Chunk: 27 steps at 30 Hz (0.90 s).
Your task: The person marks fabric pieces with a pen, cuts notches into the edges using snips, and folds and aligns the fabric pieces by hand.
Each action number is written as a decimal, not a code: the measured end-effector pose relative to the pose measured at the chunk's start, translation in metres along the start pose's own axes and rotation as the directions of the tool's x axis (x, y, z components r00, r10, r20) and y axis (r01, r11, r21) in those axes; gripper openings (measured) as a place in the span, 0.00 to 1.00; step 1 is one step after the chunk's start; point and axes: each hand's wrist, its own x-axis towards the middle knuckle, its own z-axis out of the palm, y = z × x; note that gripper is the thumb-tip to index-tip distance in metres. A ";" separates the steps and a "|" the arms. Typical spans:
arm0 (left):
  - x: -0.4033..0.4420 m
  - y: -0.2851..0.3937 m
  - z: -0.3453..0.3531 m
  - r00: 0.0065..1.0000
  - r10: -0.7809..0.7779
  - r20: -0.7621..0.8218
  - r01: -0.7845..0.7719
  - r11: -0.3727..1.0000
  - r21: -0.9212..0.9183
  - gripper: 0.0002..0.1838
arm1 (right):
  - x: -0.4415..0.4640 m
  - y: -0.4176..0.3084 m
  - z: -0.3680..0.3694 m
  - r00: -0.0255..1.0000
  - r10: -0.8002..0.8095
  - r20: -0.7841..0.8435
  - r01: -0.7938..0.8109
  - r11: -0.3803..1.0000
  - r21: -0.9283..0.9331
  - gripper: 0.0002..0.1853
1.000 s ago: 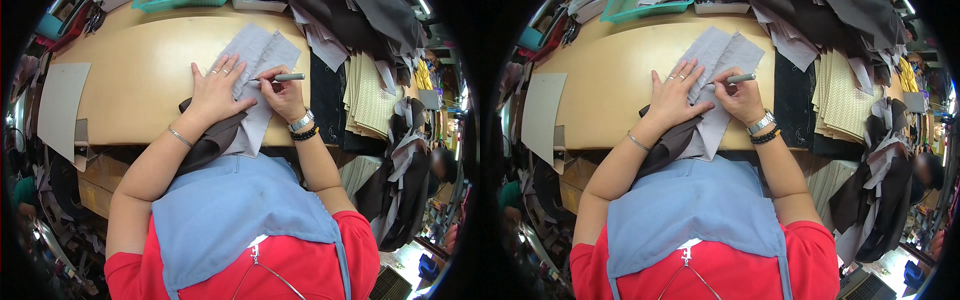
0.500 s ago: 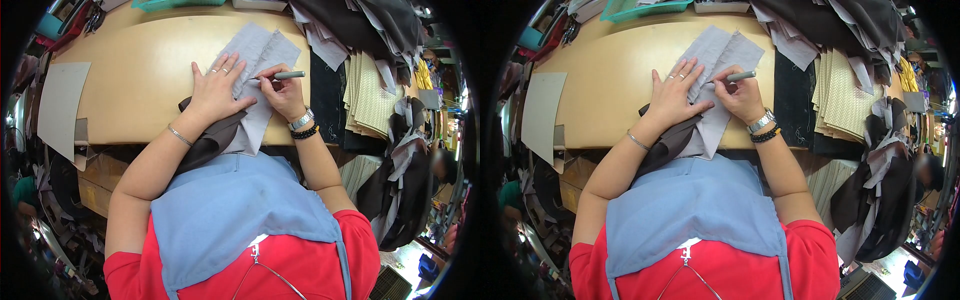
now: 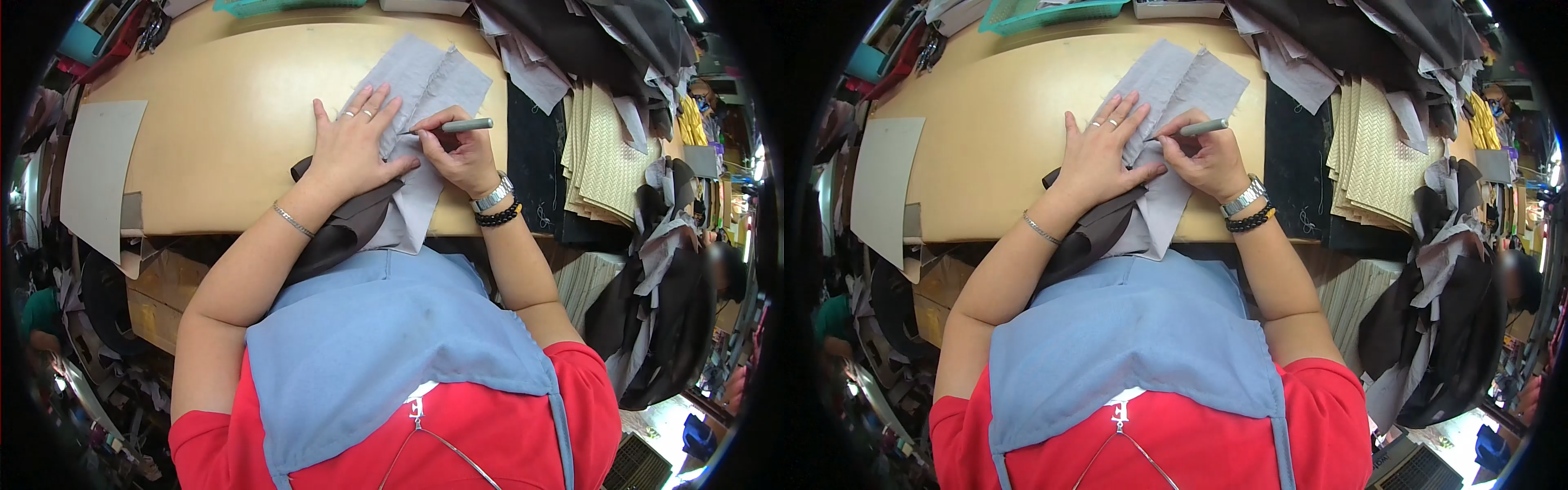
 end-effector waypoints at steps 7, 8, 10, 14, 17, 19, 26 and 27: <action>0.000 -0.001 0.004 0.998 0.014 -0.053 -0.015 1.000 -0.014 0.49 | 0.000 0.002 0.000 1.000 0.016 0.006 -0.016 1.000 -0.017 0.04; 0.000 -0.001 0.004 0.998 0.015 -0.053 -0.016 1.000 -0.012 0.49 | 0.000 0.002 0.000 1.000 0.016 0.010 -0.016 1.000 -0.016 0.04; 0.000 -0.001 0.003 0.998 0.017 -0.053 -0.017 1.000 -0.006 0.49 | -0.001 0.003 0.000 1.000 -0.001 0.003 0.001 1.000 -0.014 0.04; 0.000 -0.001 0.003 0.999 0.016 -0.047 -0.016 1.000 0.000 0.49 | -0.001 0.002 0.001 0.999 -0.034 -0.011 0.034 0.999 -0.017 0.04; 0.000 -0.001 0.004 0.998 0.019 -0.057 -0.019 1.000 0.000 0.49 | 0.000 0.002 0.000 1.000 -0.021 0.000 0.021 1.000 -0.022 0.04; 0.000 0.000 0.002 0.999 0.011 -0.035 -0.011 1.000 -0.005 0.49 | 0.000 0.002 0.000 1.000 -0.007 0.003 0.007 1.000 -0.018 0.04; 0.000 0.000 0.000 1.000 0.010 -0.021 -0.010 1.000 -0.001 0.49 | 0.000 0.002 0.001 1.000 0.008 0.002 -0.008 1.000 -0.024 0.04; 0.000 0.000 0.001 1.000 0.009 -0.021 -0.009 1.000 0.000 0.49 | 0.000 0.001 0.001 1.000 0.012 0.003 -0.012 1.000 -0.024 0.04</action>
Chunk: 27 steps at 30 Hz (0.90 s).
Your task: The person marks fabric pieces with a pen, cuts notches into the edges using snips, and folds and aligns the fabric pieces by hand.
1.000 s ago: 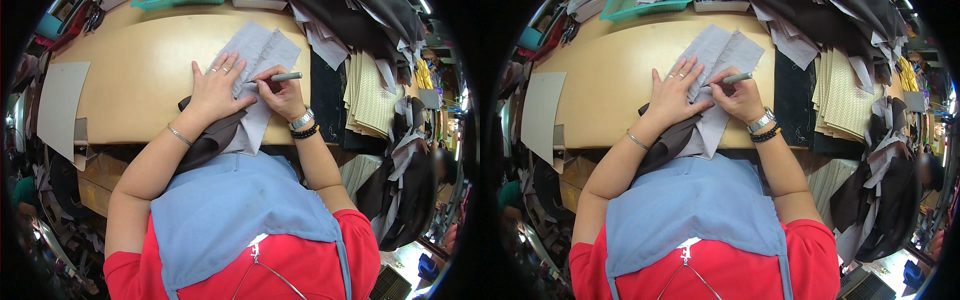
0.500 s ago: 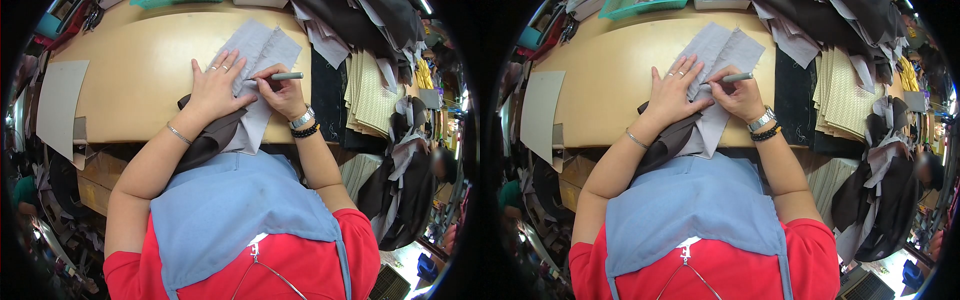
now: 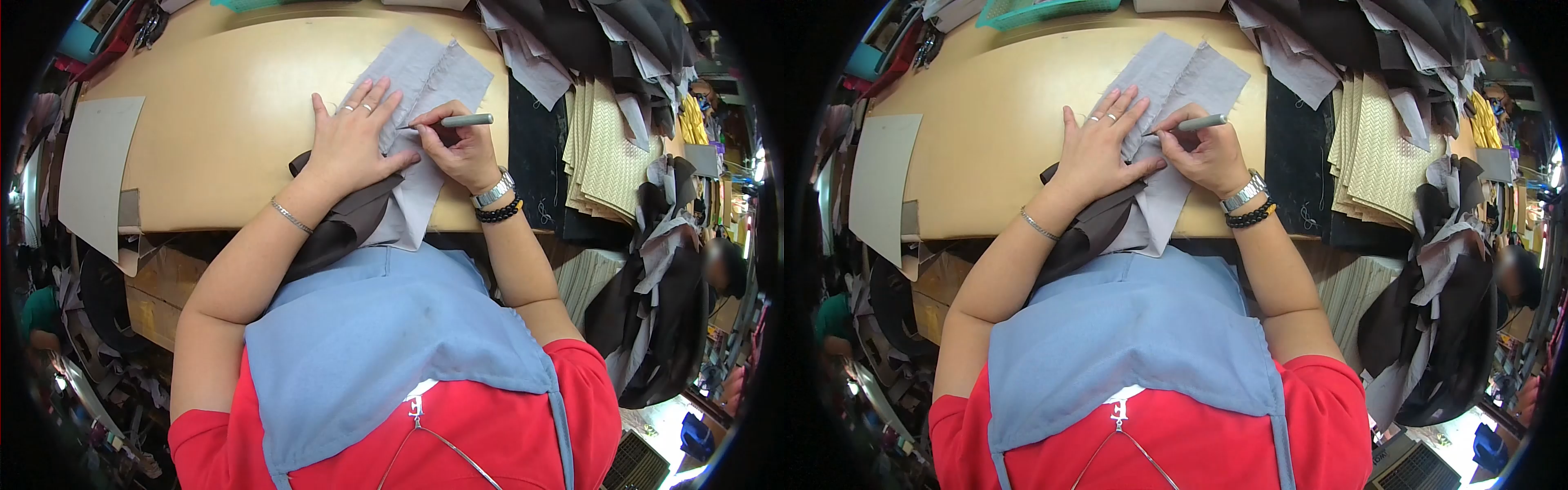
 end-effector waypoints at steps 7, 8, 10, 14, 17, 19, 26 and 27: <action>0.000 -0.001 0.003 1.000 0.003 -0.010 -0.003 1.000 0.000 0.50 | 0.000 0.001 -0.001 1.000 0.000 0.004 0.000 1.000 0.008 0.04; 0.000 -0.001 0.003 1.000 0.006 -0.012 -0.006 1.000 0.000 0.50 | 0.000 0.002 0.000 1.000 -0.012 0.002 0.012 1.000 0.003 0.04; 0.000 -0.001 0.001 1.000 0.004 0.001 -0.004 1.000 0.000 0.50 | 0.000 0.002 0.000 1.000 -0.017 -0.003 0.017 1.000 0.001 0.04; 0.000 -0.001 0.001 1.000 0.009 -0.007 -0.009 1.000 -0.003 0.50 | -0.001 0.001 0.000 1.000 0.006 -0.015 -0.006 1.000 0.013 0.04; 0.000 -0.001 0.003 0.999 0.017 -0.049 -0.017 1.000 -0.009 0.49 | 0.000 0.001 0.000 1.000 0.024 -0.009 -0.024 1.000 -0.013 0.05; 0.000 -0.002 0.005 0.998 0.022 -0.067 -0.023 1.000 -0.013 0.47 | 0.000 0.000 -0.001 0.999 0.042 0.019 -0.041 0.998 -0.053 0.05; -0.005 -0.002 -0.002 0.994 0.052 -0.097 -0.071 0.975 -0.210 0.29 | -0.002 0.002 -0.001 1.000 0.015 -0.025 -0.018 0.994 -0.111 0.05; -0.005 -0.002 -0.003 0.992 0.063 -0.113 -0.086 0.975 -0.205 0.28 | -0.001 0.003 0.001 0.998 -0.007 -0.059 0.000 0.993 -0.118 0.04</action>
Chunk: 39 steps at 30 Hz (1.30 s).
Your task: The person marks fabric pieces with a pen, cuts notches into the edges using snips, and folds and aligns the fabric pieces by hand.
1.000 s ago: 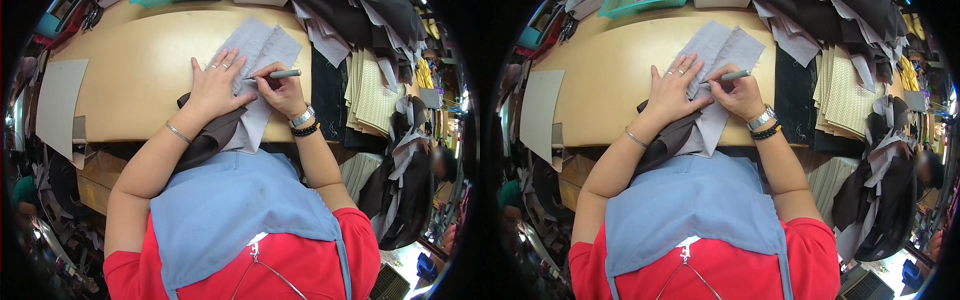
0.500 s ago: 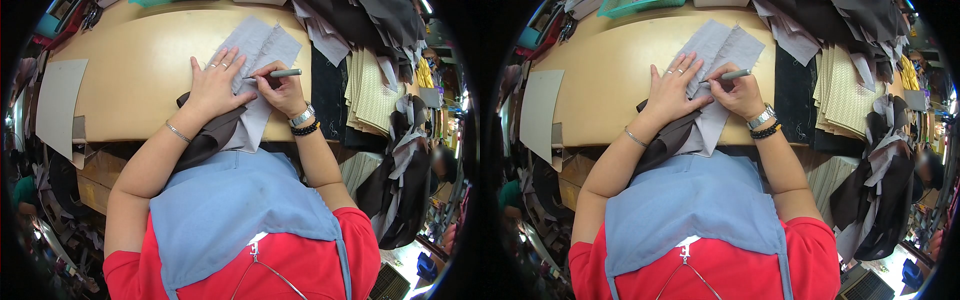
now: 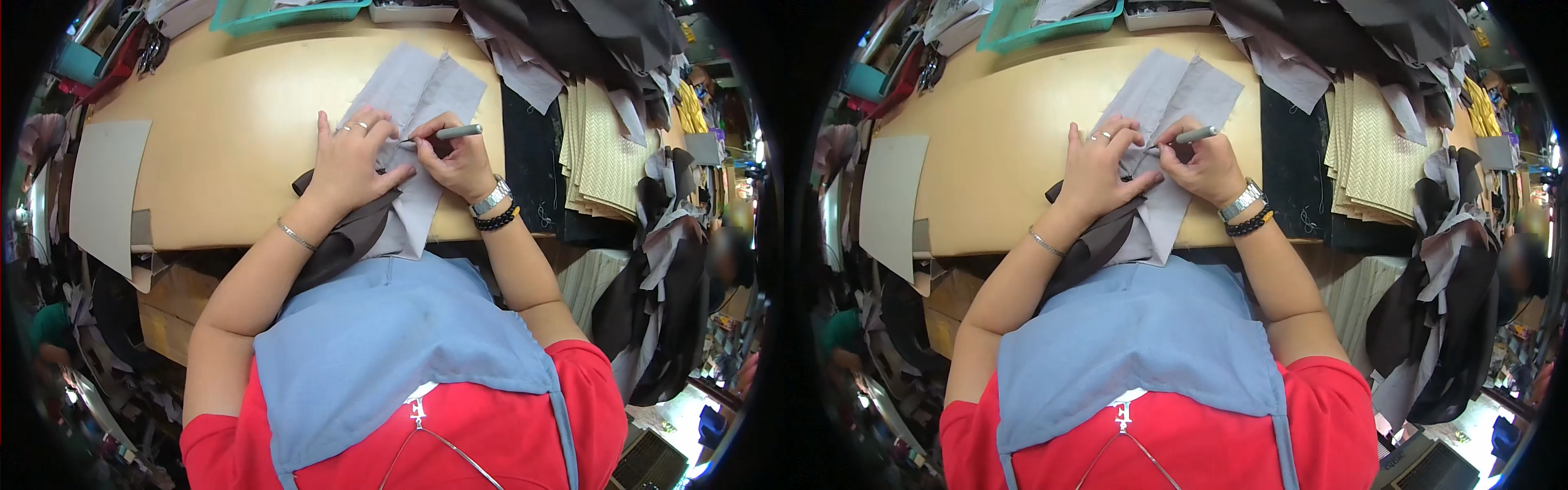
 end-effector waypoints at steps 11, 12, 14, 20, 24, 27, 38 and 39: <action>0.000 0.003 0.003 0.996 0.050 -0.077 -0.048 0.999 0.024 0.21 | -0.002 -0.009 0.006 0.981 -0.195 -0.012 0.190 0.967 -0.168 0.08; 0.000 0.003 0.003 0.996 0.049 -0.070 -0.047 0.998 0.030 0.21 | -0.001 -0.009 0.007 0.969 -0.247 -0.006 0.240 0.949 -0.202 0.08; 0.000 0.003 0.002 0.997 0.047 -0.057 -0.045 0.998 0.041 0.21 | 0.003 -0.008 0.008 0.943 -0.332 -0.029 0.309 0.905 -0.293 0.09; -0.001 0.005 0.003 0.998 0.041 -0.047 -0.038 0.997 0.066 0.26 | 0.007 -0.010 0.006 0.941 -0.333 -0.057 0.290 0.882 -0.371 0.11; -0.001 0.004 0.004 0.997 0.063 -0.043 -0.059 0.994 0.095 0.29 | 0.010 -0.005 0.004 0.952 -0.279 -0.122 0.221 0.908 -0.355 0.12; 0.000 0.005 0.002 0.998 0.057 -0.027 -0.054 0.994 0.091 0.30 | 0.014 -0.001 0.003 0.944 -0.286 -0.163 0.221 0.917 -0.333 0.12; 0.003 0.002 0.006 0.997 0.073 0.000 -0.073 0.992 0.103 0.33 | 0.021 0.004 -0.008 0.970 -0.138 -0.200 0.063 0.939 -0.339 0.08; 0.004 0.002 0.006 0.997 0.074 0.010 -0.074 0.991 0.112 0.34 | 0.020 0.004 -0.008 0.970 -0.138 -0.200 0.062 0.936 -0.346 0.08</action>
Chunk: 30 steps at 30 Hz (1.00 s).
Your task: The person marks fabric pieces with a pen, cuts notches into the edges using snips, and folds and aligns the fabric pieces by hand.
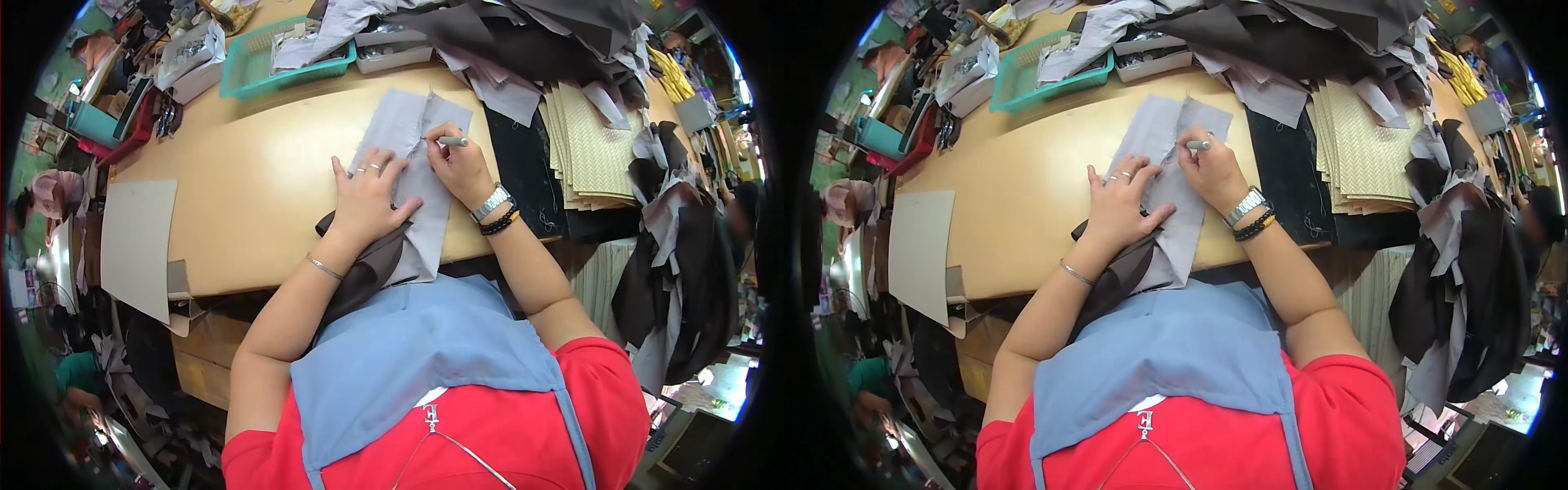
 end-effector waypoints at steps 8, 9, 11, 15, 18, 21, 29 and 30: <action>0.020 0.003 0.001 0.996 0.002 0.092 -0.008 0.998 0.068 0.43 | 0.002 0.000 -0.001 0.995 0.102 -0.004 -0.102 0.994 0.046 0.08; 0.023 0.003 0.001 0.995 0.003 0.102 -0.011 0.997 0.075 0.43 | 0.003 -0.002 -0.002 0.994 0.111 -0.005 -0.111 0.993 0.042 0.07; 0.029 0.004 0.002 0.993 0.003 0.121 -0.014 0.996 0.088 0.45 | 0.004 0.001 -0.001 0.994 0.107 -0.020 -0.106 0.994 0.026 0.07; 0.041 0.006 0.005 0.993 0.007 0.121 -0.019 0.995 0.093 0.46 | 0.011 0.002 -0.005 0.999 0.037 -0.026 -0.038 0.999 -0.018 0.08; 0.049 0.007 0.008 0.991 0.003 0.136 -0.017 0.995 0.101 0.46 | 0.018 0.008 -0.005 1.000 -0.003 -0.027 0.002 0.999 -0.032 0.07; 0.051 0.009 0.008 0.990 0.003 0.142 -0.019 0.994 0.107 0.46 | 0.027 0.013 -0.007 1.000 -0.004 -0.026 0.002 0.997 -0.072 0.07; 0.055 0.010 0.010 0.990 -0.001 0.139 -0.017 0.992 0.129 0.46 | 0.046 0.024 -0.013 0.997 -0.033 -0.070 0.027 0.996 -0.090 0.06; 0.056 0.010 0.010 0.990 0.001 0.139 -0.019 0.991 0.131 0.46 | 0.048 0.025 -0.014 0.997 -0.030 -0.076 0.023 0.996 -0.090 0.06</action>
